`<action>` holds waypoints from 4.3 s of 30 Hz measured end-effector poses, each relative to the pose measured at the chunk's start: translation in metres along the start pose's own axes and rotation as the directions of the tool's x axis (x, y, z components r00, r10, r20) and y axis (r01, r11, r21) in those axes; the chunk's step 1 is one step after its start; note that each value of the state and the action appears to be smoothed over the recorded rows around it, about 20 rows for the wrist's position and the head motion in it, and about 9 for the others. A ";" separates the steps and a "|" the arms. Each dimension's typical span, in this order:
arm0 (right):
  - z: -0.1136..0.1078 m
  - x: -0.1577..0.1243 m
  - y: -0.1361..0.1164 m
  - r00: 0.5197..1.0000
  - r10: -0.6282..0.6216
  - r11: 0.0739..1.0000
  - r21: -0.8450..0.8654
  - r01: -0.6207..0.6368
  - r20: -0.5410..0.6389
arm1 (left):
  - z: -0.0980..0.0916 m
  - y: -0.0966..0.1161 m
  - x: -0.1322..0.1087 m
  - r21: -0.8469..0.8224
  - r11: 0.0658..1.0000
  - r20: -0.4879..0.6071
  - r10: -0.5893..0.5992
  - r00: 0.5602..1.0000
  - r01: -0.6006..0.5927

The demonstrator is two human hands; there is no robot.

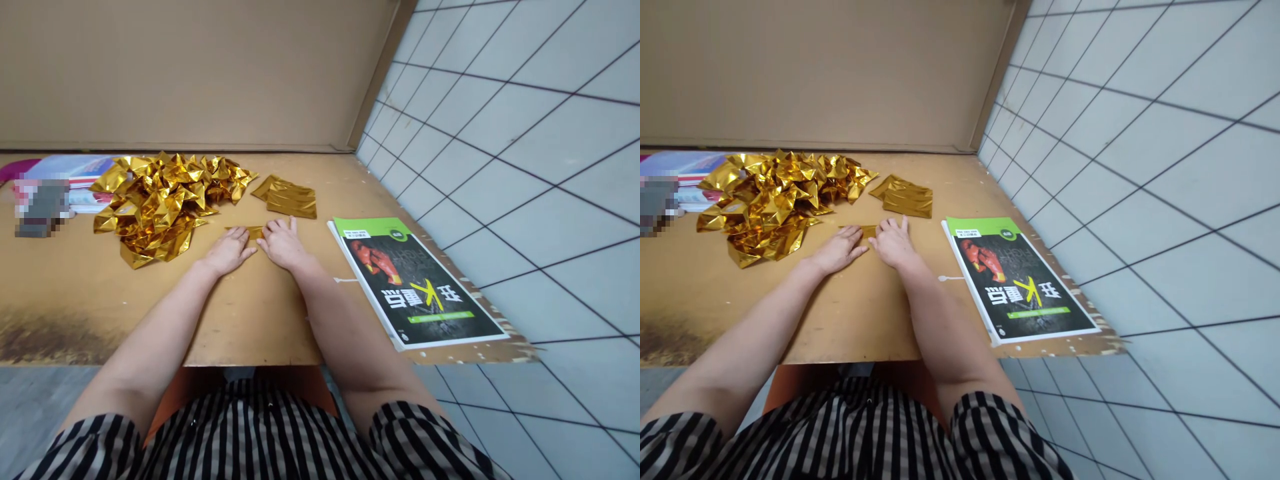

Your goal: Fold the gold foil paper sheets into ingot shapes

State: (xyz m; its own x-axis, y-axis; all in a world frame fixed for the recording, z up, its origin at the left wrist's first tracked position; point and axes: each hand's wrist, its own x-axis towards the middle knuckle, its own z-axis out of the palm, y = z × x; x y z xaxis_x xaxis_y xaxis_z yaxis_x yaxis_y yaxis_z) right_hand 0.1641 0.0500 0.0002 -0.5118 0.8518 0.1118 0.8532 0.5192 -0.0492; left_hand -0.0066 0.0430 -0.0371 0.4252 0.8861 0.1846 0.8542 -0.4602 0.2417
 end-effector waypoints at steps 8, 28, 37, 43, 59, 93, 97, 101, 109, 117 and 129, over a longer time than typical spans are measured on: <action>0.022 0.010 -0.001 0.990 -0.136 0.961 0.247 0.124 0.032 | -0.002 -0.008 -0.001 -0.036 0.998 0.035 0.053 0.998 -0.051; 0.011 0.004 -0.007 0.970 0.072 0.987 0.121 -0.103 0.234 | -0.014 0.010 0.004 -0.053 0.998 0.151 -0.016 0.988 0.025; 0.004 0.003 -0.011 0.957 0.109 0.982 0.121 -0.146 0.270 | -0.019 0.011 0.002 -0.014 0.998 0.280 -0.049 0.959 0.055; -0.005 0.001 -0.016 0.950 0.113 0.986 0.083 -0.143 0.291 | -0.025 0.005 -0.004 0.008 0.994 0.284 -0.106 0.953 0.108; 0.012 0.005 -0.020 0.990 -0.037 0.984 0.175 0.013 0.135 | -0.021 -0.017 -0.006 0.026 0.996 0.249 -0.092 0.964 0.088; 0.011 -0.003 0.005 0.971 0.083 0.982 0.148 -0.118 0.222 | -0.010 -0.004 -0.002 -0.041 0.999 0.192 -0.006 0.981 0.014; 0.007 -0.005 0.003 0.968 0.097 0.981 0.142 -0.132 0.231 | -0.017 -0.015 -0.004 -0.043 0.998 0.170 -0.046 0.984 0.054; 0.003 -0.006 0.000 0.969 0.107 0.983 0.125 -0.137 0.222 | -0.018 -0.024 -0.005 -0.051 0.994 0.117 -0.085 0.989 0.092; 0.004 -0.002 -0.001 0.990 0.079 0.992 0.091 -0.090 0.116 | -0.019 -0.022 -0.004 -0.015 0.989 0.053 -0.147 0.988 0.148; 0.007 -0.002 0.011 0.991 0.099 0.979 0.171 -0.114 0.094 | -0.022 -0.016 -0.003 0.031 0.996 0.016 -0.087 0.996 0.087; 0.007 0.000 0.008 0.993 0.056 0.993 0.097 -0.066 0.101 | 0.006 0.019 0.010 -0.082 0.997 0.122 0.016 0.992 -0.006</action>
State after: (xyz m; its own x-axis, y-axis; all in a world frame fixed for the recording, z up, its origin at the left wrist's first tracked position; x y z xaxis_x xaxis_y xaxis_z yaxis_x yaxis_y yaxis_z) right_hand 0.1706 0.0546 -0.0074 -0.4709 0.8822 0.0078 0.8713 0.4664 -0.1528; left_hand 0.0152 0.0431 -0.0364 0.4721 0.8787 0.0704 0.8243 -0.4684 0.3180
